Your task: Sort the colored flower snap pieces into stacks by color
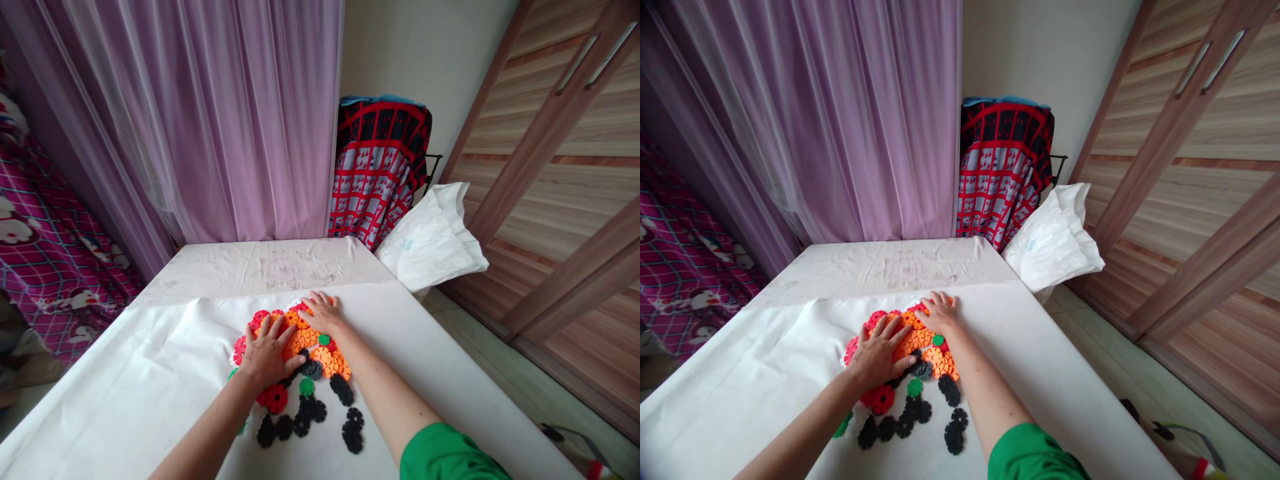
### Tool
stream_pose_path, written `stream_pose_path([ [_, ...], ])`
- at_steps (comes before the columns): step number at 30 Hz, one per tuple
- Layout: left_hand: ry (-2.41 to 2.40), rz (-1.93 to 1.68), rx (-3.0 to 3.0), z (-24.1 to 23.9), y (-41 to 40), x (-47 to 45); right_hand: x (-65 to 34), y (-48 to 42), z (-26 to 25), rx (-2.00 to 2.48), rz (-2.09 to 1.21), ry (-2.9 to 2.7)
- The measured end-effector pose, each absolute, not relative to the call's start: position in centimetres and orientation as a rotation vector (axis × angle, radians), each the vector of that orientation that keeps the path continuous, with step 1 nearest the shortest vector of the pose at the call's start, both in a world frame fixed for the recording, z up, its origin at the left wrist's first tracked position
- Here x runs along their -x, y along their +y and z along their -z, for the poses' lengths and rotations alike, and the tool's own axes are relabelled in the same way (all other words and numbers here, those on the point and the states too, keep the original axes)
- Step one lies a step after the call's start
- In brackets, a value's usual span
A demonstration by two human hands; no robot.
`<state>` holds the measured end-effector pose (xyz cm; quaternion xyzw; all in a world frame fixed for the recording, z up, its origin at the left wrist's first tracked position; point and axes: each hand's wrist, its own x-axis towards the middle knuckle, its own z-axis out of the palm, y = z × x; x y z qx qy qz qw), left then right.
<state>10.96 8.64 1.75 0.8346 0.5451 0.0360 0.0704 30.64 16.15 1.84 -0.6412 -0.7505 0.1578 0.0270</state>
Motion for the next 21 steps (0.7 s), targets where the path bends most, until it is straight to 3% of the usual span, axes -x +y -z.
stream_pose_path([
  [12, 1.61, -0.266, -2.628, 2.1, -2.1, -1.6, -24.4, 3.9, -3.5, 1.442, -0.515, -2.602],
  [17, 1.56, -0.498, -2.803, 5.1, -6.9, 0.6, -29.3, -4.0, -1.5, 1.703, -0.326, -2.378],
  [21, 1.488, -0.45, -2.765, 3.8, -6.8, -1.7, -32.3, -4.7, 1.2, 1.9, -0.279, -2.158],
])
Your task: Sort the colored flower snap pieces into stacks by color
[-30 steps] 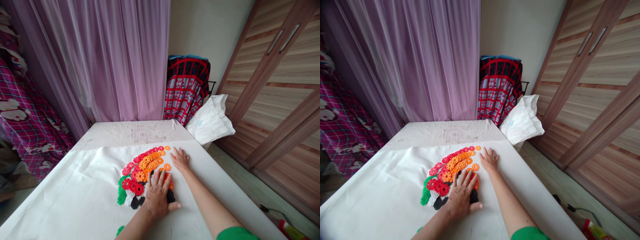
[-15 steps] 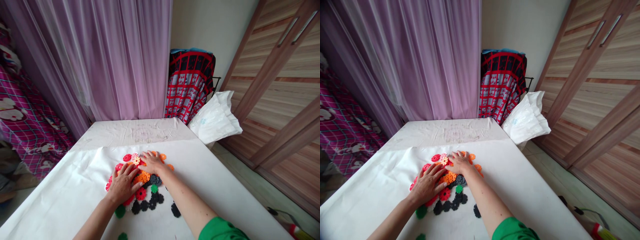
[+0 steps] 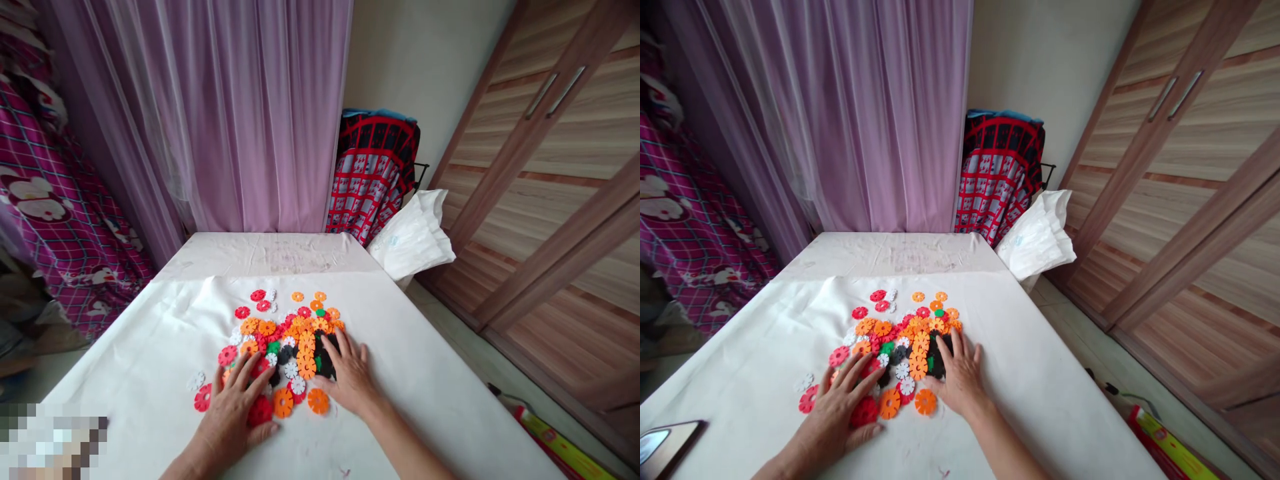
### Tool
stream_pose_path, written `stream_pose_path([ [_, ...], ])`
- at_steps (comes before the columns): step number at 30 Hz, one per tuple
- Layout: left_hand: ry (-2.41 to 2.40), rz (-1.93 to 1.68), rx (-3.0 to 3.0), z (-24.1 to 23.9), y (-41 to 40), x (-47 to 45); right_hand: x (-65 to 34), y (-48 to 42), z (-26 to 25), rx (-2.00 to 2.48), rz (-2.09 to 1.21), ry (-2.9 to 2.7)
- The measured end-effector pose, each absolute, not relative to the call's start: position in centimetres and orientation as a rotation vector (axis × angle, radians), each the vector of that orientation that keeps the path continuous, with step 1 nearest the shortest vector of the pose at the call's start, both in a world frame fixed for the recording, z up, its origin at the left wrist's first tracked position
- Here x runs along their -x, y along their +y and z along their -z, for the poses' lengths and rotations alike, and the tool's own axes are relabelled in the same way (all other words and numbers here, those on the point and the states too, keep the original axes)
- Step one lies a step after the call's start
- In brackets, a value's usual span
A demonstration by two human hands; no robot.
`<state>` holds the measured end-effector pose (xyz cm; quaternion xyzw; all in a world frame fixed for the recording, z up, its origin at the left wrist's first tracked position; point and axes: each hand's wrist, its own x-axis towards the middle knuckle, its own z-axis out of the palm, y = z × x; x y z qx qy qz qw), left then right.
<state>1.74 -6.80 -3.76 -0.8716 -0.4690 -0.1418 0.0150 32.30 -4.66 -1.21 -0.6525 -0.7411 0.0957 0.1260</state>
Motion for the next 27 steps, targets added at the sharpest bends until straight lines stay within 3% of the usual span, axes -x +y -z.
stream_pose_path([
  [4, -1.5, 0.378, 2.865, 0.9, -4.1, -7.1, -31.2, 1.4, 2.1, 1.62, -0.377, -1.974],
  [8, -1.457, 0.385, 2.972, 0.5, -2.2, -12.0, -28.3, 8.0, 0.7, 1.408, -0.875, -1.699],
  [13, -1.199, 0.442, 3.057, 1.3, -1.5, -13.6, -27.6, 10.5, -3.0, 1.233, -1.248, -1.73],
  [17, -1.394, 0.51, 2.837, -0.2, 1.3, -10.3, -30.4, 5.9, -4.2, 1.426, -0.967, -1.797],
  [22, -2.013, 0.244, 2.563, -2.6, 6.8, -5.8, -31.9, -3.8, -0.7, 1.886, -0.499, -2.141],
  [27, -2.014, 0.156, 2.738, -2.8, 7.5, -5.6, -30.5, -2.0, 0.5, 1.745, -0.353, -2.159],
])
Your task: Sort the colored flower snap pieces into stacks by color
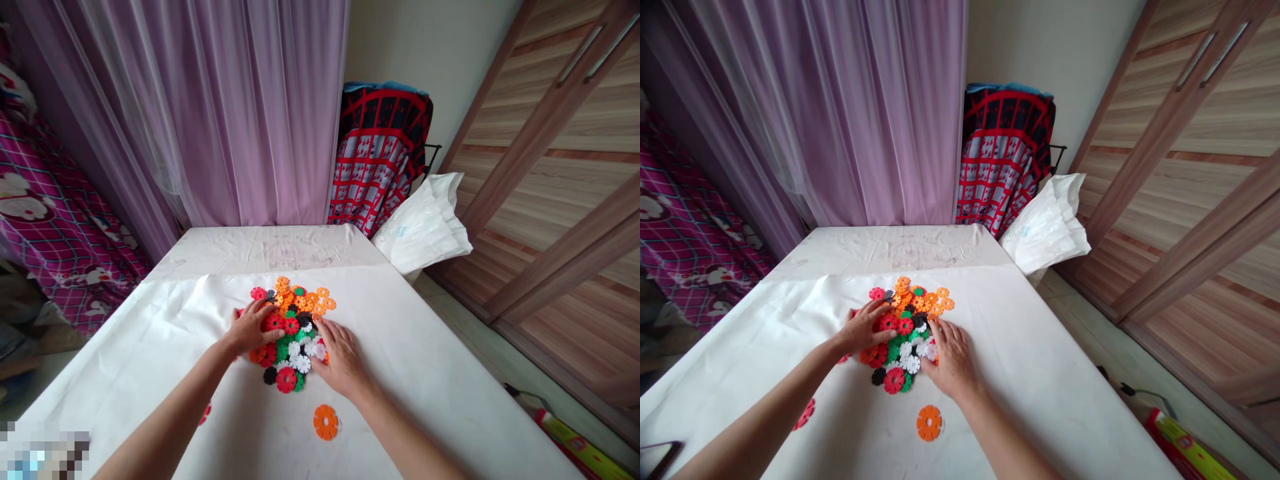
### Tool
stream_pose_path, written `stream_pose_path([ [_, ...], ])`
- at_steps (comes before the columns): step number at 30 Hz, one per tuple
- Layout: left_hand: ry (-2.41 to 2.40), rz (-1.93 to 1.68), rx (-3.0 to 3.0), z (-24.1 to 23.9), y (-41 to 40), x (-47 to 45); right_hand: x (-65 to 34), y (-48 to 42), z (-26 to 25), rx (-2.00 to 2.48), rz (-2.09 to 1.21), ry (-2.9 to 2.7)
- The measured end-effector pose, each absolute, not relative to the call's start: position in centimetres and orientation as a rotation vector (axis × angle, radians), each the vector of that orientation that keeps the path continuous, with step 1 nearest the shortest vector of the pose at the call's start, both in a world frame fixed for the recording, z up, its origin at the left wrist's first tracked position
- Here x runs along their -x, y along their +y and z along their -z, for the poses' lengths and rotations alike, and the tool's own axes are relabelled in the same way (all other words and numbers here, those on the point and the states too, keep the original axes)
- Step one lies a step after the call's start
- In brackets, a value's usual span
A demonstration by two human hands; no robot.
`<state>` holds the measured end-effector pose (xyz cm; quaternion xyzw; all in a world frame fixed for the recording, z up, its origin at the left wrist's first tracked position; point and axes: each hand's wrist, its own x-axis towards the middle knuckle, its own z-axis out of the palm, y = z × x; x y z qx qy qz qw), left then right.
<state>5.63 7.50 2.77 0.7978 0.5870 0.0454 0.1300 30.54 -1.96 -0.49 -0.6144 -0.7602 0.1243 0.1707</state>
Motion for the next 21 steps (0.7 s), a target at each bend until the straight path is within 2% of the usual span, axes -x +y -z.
stream_pose_path([
  [4, 1.414, -0.29, -2.504, -1.0, 3.7, -5.2, -28.6, 3.6, 0.2, 1.575, -0.536, -2.072],
  [9, 1.583, -0.438, -2.602, 2.4, -2.8, -1.3, -26.9, 8.1, -0.8, 1.229, -1.015, -1.985],
  [13, 1.913, -0.394, -2.491, 4.8, -6.6, 1.3, -26.5, 12.4, -3.5, 1.604, -0.712, -1.918],
  [16, 1.946, -0.379, -2.48, 5.6, -7.4, 0.4, -24.7, 14.3, -4.4, 1.929, -0.58, -2.036],
  [18, 1.902, -0.417, -2.521, 5.6, -6.8, -1.3, -22.9, 14.1, -4.4, 1.907, -0.568, -2.211],
  [21, 1.914, -0.493, -2.514, 4.9, -5.4, -3.7, -21.0, 11.8, -4.3, 1.57, -0.607, -2.469],
])
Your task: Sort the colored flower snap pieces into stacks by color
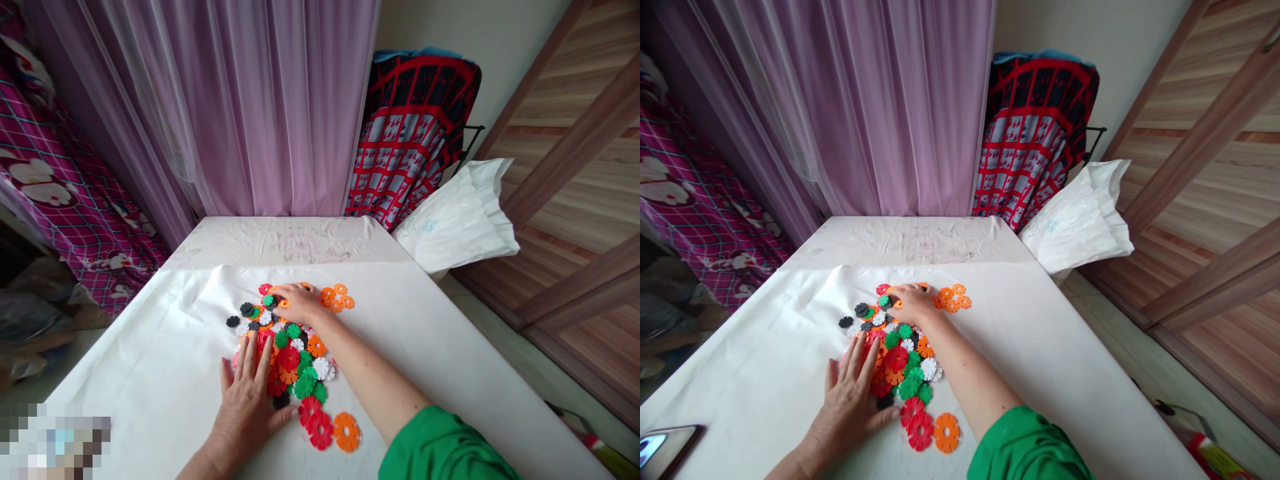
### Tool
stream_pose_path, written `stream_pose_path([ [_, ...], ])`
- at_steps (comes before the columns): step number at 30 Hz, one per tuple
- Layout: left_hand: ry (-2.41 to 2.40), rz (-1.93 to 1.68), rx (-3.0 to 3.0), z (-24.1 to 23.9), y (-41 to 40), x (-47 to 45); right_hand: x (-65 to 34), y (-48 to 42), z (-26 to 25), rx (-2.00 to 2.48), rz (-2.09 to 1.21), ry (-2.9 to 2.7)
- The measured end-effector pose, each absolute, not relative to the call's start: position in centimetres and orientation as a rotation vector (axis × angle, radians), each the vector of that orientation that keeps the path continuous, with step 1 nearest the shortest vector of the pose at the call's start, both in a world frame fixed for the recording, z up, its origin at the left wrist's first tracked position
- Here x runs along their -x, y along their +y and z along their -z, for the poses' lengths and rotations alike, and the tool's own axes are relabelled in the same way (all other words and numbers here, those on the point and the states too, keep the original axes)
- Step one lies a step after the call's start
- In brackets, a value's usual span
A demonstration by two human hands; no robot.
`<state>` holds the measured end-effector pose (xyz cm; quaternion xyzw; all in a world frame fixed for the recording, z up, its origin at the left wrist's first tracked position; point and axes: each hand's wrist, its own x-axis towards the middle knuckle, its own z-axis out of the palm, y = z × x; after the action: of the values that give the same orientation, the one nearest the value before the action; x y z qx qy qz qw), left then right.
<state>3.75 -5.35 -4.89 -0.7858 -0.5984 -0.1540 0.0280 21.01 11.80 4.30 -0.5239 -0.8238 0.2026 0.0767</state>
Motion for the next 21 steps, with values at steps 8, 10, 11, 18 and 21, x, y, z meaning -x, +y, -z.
stream_pose_path([
  [8, -1.865, 0.395, 2.454, 3.5, -5.2, -2.8, -28.2, -2.5, -3.4, 1.104, -0.554, -2.581],
  [10, -1.826, 0.36, 2.509, 3.5, -5.0, -2.6, -29.8, -4.6, -2.2, 1.032, -0.592, -2.706],
  [11, -1.8, 0.359, 2.54, 3.4, -4.6, -2.8, -30.1, -4.8, -1.6, 1.036, -0.575, -2.727],
  [18, -1.788, 0.547, 2.555, 1.9, 0.2, -6.5, -28.1, 5.1, -0.3, 1.253, -0.282, -2.516],
  [21, -1.712, 0.522, 2.699, 1.3, 0.0, -7.5, -27.3, 7.7, -0.6, 1.363, -0.291, -2.382],
])
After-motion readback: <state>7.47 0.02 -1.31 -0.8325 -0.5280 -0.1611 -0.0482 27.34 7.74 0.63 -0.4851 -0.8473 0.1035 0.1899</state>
